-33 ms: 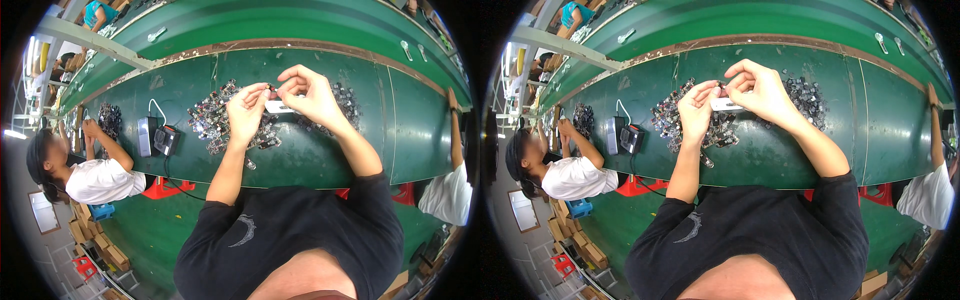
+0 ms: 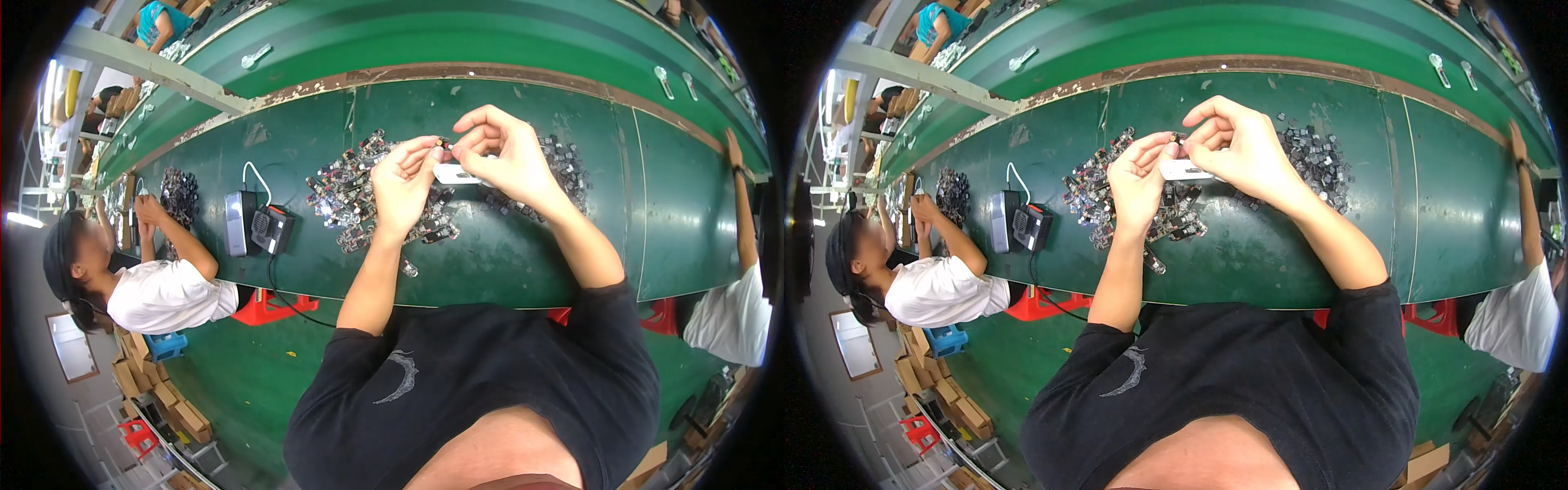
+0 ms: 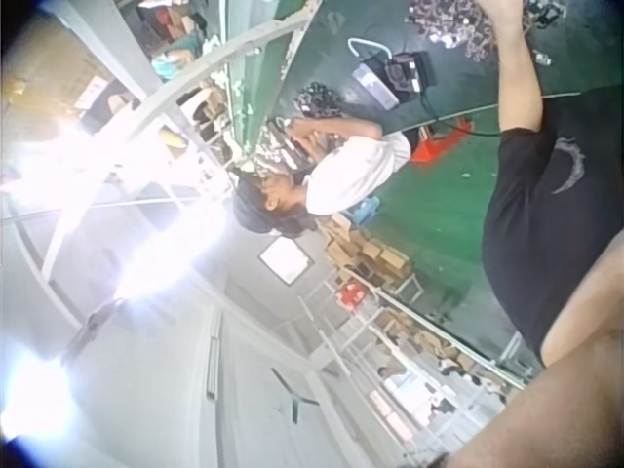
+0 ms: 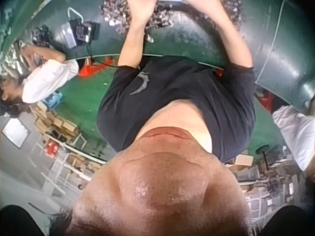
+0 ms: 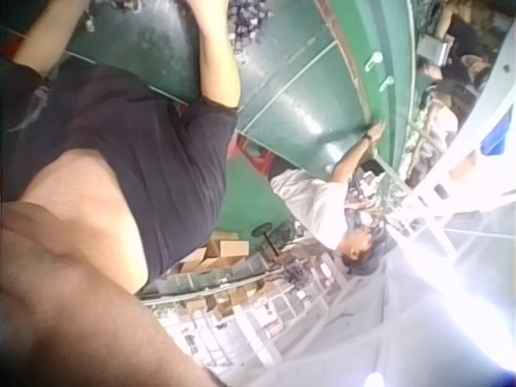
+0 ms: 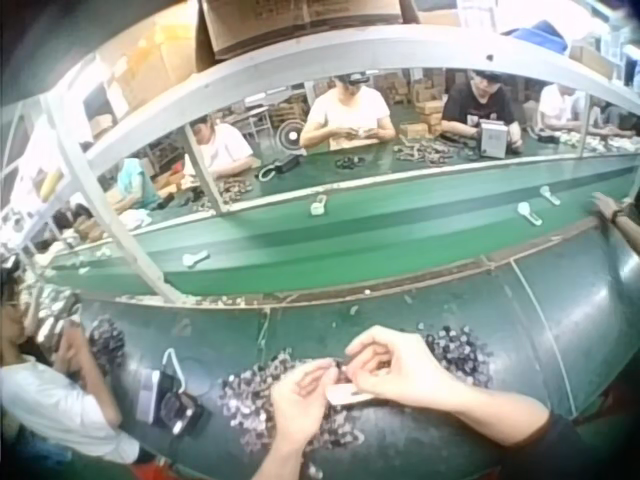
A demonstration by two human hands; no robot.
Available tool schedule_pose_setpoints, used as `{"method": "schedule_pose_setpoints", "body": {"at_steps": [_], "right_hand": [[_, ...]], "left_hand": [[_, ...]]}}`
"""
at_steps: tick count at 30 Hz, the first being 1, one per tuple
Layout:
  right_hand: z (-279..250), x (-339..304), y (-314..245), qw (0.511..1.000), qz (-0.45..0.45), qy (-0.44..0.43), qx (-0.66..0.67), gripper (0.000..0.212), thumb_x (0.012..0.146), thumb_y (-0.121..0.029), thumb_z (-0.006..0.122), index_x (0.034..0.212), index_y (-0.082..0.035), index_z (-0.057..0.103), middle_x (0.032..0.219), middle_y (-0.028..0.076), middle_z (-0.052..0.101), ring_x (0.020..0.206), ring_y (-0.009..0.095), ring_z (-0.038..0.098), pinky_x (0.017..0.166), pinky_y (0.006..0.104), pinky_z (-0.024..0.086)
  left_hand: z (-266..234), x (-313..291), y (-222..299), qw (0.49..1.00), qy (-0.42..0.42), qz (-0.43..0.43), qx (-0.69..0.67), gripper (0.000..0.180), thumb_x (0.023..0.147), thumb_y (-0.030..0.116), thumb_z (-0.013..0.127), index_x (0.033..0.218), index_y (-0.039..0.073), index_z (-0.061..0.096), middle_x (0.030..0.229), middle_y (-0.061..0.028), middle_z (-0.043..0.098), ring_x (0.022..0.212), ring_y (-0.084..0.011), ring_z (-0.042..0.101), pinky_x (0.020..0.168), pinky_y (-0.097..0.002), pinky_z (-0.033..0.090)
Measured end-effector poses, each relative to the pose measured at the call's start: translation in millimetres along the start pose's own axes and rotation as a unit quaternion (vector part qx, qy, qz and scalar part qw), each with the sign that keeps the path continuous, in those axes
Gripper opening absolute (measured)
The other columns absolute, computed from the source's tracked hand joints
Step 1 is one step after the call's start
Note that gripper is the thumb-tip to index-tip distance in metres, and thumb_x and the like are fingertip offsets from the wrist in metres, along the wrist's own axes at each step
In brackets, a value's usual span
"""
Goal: Assemble small electronic components including PCBs and small fans into plastic housings and place them on the conveyor belt.
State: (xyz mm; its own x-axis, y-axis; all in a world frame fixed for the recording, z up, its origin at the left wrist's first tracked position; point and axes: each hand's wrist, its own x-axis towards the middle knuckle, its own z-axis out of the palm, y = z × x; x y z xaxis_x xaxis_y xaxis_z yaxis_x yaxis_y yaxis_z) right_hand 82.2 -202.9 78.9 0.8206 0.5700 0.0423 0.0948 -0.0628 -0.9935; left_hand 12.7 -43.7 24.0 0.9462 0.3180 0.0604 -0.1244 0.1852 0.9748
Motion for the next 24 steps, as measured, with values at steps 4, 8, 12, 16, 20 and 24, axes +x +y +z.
{"method": "schedule_pose_setpoints", "body": {"at_steps": [4, 8, 12, 16, 20, 24], "right_hand": [[-1, 5, 12, 0.999, 0.012, -0.008, 0.038, 0.026, 0.080, -0.004, 0.068, 0.103, 0.001, 0.056, 0.081, 0.004, 0.067, 0.074, 0.006, 0.062, 0.070, 0.0219, 0.049], [0, 6, 17, 0.999, 0.018, -0.008, 0.049, 0.026, 0.080, -0.004, 0.068, 0.102, 0.000, 0.055, 0.082, 0.004, 0.068, 0.075, 0.007, 0.063, 0.071, 0.0216, 0.049], [1, 6, 19, 0.998, 0.020, -0.011, 0.052, 0.023, 0.080, -0.004, 0.067, 0.100, -0.001, 0.055, 0.082, 0.005, 0.068, 0.075, 0.007, 0.063, 0.070, 0.0212, 0.049], [2, 4, 16, 0.997, 0.013, -0.006, 0.074, 0.020, 0.080, -0.003, 0.067, 0.096, -0.001, 0.055, 0.080, 0.003, 0.066, 0.073, 0.006, 0.061, 0.069, 0.0205, 0.049], [1, 4, 17, 0.998, 0.003, -0.006, 0.063, 0.015, 0.079, -0.003, 0.068, 0.088, -0.002, 0.055, 0.079, 0.001, 0.063, 0.073, 0.005, 0.059, 0.067, 0.0201, 0.048], [-3, 4, 15, 0.999, 0.004, -0.016, 0.047, 0.013, 0.078, -0.004, 0.068, 0.083, -0.003, 0.056, 0.080, 0.001, 0.063, 0.074, 0.005, 0.059, 0.068, 0.0207, 0.048]], "left_hand": [[6, -4, 0, 1.000, -0.005, 0.017, -0.004, 0.024, 0.088, 0.002, 0.066, 0.110, -0.005, 0.062, 0.099, -0.0106, 0.069, 0.090, -0.0133, 0.066, 0.079, -0.0233, 0.053], [7, -5, 0, 0.999, -0.002, 0.036, 0.002, 0.023, 0.088, 0.000, 0.066, 0.110, -0.005, 0.063, 0.101, -0.0111, 0.069, 0.091, -0.0134, 0.066, 0.080, -0.0230, 0.053], [8, -8, -2, 0.997, 0.009, 0.069, 0.028, 0.025, 0.086, -0.002, 0.066, 0.111, -0.006, 0.065, 0.101, -0.0134, 0.070, 0.091, -0.0148, 0.067, 0.081, -0.0244, 0.053], [7, -9, -8, 0.990, 0.019, 0.124, 0.064, 0.027, 0.083, -0.005, 0.067, 0.110, -0.006, 0.066, 0.101, -0.0153, 0.070, 0.089, -0.0156, 0.068, 0.081, -0.0256, 0.054], [5, -6, -6, 0.947, 0.017, 0.245, 0.205, 0.029, 0.078, -0.008, 0.068, 0.107, -0.004, 0.069, 0.100, -0.0163, 0.071, 0.088, -0.0171, 0.070, 0.079, -0.0259, 0.055], [7, -6, 0, 0.935, 0.004, 0.264, 0.235, 0.030, 0.076, -0.010, 0.068, 0.105, -0.003, 0.070, 0.100, -0.0168, 0.071, 0.089, -0.0201, 0.071, 0.080, -0.0271, 0.055]]}}
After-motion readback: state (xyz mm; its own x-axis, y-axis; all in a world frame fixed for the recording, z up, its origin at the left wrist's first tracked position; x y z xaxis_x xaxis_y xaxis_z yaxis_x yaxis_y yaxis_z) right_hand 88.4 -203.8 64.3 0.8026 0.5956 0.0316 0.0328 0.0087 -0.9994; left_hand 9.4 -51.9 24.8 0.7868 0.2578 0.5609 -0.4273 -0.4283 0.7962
